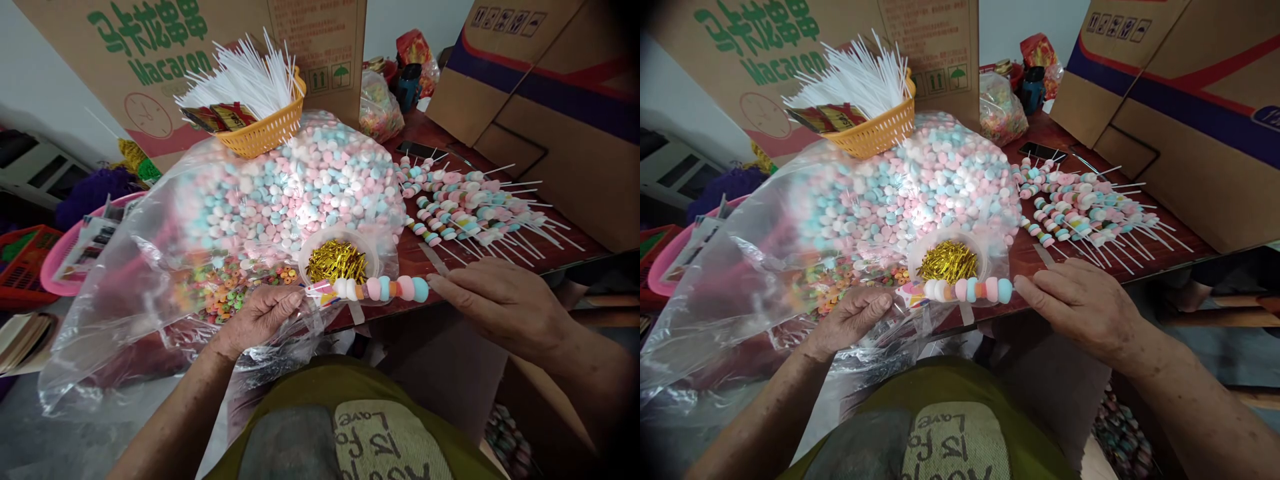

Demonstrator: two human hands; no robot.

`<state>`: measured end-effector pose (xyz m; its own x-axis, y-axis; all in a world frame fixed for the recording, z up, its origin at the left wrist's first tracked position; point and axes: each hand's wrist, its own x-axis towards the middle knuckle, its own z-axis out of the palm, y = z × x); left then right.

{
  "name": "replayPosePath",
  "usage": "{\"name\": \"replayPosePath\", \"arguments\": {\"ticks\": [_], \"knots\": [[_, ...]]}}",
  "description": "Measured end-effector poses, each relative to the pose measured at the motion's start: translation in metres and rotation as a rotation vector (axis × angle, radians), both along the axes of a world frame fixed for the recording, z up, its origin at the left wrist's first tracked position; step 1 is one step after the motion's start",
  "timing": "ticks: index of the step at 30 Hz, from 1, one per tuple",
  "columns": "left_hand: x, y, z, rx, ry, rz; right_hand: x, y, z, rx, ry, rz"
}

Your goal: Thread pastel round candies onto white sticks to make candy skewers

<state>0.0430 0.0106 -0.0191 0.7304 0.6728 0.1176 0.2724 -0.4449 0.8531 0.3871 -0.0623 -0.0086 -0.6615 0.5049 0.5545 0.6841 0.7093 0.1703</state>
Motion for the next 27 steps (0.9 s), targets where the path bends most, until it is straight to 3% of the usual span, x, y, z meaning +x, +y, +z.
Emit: {"name": "replayPosePath", "arguments": {"ticks": [4,9,14,19,23,27], "knots": [[0.004,0.001,0.003,-0.046,0.117,-0.089,0.001,-0.002,0.006,0.014,-0.059,0.013],[0.009,0.002,0.003,0.028,0.173,-0.104,-0.007,0.004,-0.002,-0.030,0.014,0.004],[0.013,0.006,0.008,0.101,0.195,-0.095,-0.017,0.011,-0.010,-0.227,0.063,-0.034],[0.026,0.007,0.009,-0.168,0.317,-0.116,-0.028,0.014,-0.007,-0.340,0.093,-0.001],[0.041,0.003,0.006,-0.374,0.351,-0.238,-0.038,0.015,0.000,-0.345,-0.025,0.009],[0.054,0.000,0.004,-0.615,0.456,-0.323,-0.050,0.023,0.004,-0.379,-0.131,0.112]]}}
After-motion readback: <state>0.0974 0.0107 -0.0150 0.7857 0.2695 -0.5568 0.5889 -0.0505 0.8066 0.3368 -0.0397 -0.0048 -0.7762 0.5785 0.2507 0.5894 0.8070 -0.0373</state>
